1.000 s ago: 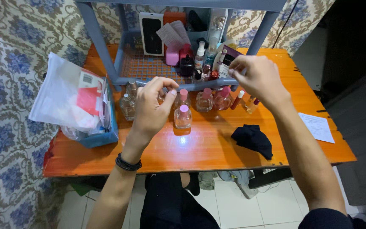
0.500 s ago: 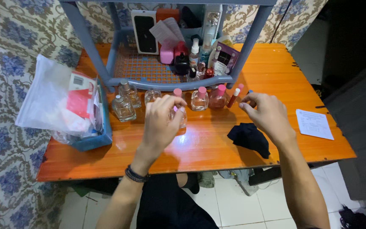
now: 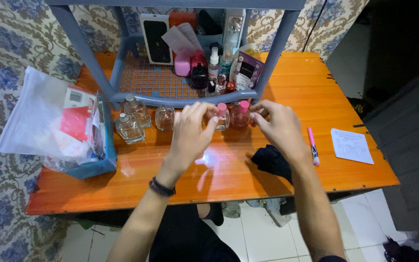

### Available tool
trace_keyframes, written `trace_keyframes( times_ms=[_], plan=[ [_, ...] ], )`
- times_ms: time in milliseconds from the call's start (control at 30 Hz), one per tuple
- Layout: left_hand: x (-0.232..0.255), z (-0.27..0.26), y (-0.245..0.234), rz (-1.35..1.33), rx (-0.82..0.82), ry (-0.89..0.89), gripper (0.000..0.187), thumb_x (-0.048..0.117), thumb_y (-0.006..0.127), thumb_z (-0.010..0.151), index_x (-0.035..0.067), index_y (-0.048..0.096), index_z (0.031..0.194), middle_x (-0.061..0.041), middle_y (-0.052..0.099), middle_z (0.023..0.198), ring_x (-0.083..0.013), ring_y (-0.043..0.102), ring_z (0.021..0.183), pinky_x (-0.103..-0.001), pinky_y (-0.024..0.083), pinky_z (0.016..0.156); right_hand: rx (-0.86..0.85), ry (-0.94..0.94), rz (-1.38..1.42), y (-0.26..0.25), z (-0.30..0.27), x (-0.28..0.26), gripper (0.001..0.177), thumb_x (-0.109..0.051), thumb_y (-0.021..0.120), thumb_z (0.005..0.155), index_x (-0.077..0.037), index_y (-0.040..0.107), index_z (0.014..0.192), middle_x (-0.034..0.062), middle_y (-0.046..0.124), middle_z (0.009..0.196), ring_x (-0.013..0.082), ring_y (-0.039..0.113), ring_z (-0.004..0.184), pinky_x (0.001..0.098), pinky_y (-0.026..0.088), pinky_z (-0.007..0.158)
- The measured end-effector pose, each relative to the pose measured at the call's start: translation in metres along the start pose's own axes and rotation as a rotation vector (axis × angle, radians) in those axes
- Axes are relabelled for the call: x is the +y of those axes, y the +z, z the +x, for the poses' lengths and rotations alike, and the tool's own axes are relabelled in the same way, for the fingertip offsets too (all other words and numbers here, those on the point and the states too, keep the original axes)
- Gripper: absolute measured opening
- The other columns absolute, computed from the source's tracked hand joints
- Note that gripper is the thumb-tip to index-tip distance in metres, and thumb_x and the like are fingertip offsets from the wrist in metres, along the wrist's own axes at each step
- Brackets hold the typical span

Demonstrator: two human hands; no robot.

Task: The person removes various cosmetic bottles and containers from a blue plastic rack and places them on an orange table. They handle multiple small bottles, jars, and tubes, arranging them in rows on the table surface.

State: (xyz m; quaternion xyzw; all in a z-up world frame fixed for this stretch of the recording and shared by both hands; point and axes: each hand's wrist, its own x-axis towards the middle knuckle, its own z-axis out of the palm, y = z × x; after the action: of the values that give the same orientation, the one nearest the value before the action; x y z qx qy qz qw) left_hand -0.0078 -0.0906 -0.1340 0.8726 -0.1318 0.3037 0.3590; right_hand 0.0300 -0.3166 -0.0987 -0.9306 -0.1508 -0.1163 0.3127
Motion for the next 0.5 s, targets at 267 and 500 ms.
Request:
trace_keyframes(
  times_ms=[267,500],
  plan=[
    [-0.069,0.088,0.035,0.014,-0.058,-0.079,0.031,0.017,0.066,0.089,0.014,0.063,0.12,-0.009,0.066,0.11,-0.031,0.062,0.111,-0.046,0.048,0.097,0.503,-0.132,0.192,0.054,0.039,0.001,0.027,-0.018,0.076,0.092,-0.004,0.07,0.114,0.0158,0.074,0.096,0.029,0.072,0.082,0.0382,0.054,0.073],
    [-0.139,0.155,0.09,0.205,-0.036,-0.02,0.054,0.017,0.071,0.082,0.01,0.054,0.133,-0.017,0.063,0.127,-0.0431,0.056,0.117,-0.054,0.045,0.095,0.695,-0.139,0.271,0.093,0.057,0.008,0.023,-0.01,0.073,0.096,-0.001,0.069,0.117,0.0158,0.072,0.099,0.0283,0.07,0.083,0.0379,0.055,0.075]
  ],
)
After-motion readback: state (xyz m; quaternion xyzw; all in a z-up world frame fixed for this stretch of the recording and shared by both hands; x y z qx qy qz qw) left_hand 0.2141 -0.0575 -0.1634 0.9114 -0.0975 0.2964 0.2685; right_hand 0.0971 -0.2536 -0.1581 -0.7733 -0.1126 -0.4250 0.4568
